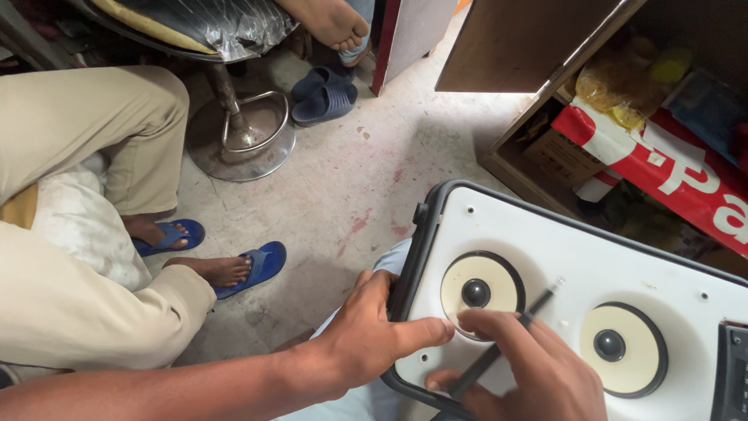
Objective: The person repairs a portable Vingajoy speaker resting on their lap. They use a screwdriver to remove screws from the white back panel, flip the speaker over, and continue unscrewing screws around the gray grille side and control panel edge.
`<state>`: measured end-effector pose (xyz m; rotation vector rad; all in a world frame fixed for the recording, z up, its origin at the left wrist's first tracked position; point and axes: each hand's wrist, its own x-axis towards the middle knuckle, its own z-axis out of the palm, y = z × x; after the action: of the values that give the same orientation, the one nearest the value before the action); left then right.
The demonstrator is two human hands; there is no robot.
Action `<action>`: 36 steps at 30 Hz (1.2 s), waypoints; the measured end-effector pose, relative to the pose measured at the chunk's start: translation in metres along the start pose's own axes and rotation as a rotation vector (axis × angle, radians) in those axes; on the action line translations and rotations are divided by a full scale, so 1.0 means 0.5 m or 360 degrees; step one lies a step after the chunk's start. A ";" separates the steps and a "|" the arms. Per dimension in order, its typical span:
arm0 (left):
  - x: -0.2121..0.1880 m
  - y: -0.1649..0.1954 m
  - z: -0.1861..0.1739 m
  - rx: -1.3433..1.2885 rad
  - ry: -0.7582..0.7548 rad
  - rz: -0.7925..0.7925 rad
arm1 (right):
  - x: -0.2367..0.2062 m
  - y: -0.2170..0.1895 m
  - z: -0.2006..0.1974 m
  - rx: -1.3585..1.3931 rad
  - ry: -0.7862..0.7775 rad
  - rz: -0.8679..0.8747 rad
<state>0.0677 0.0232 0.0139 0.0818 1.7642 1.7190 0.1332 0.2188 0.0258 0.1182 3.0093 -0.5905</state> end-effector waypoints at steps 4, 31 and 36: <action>0.000 0.004 0.002 -0.0081 -0.0068 0.0108 | -0.054 -0.006 0.032 0.0329 0.0545 -0.0550; 0.103 0.081 0.012 0.1486 0.0477 0.1534 | -0.076 -0.040 0.122 0.0095 0.0985 -0.0827; 0.108 0.094 0.014 0.1860 0.0305 0.1342 | -0.093 -0.030 0.140 0.0327 0.0986 -0.0822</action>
<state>0.0105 0.0612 0.0352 1.3374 2.8945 0.8671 0.1822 0.1754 -0.0293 -0.5935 3.5736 -1.0791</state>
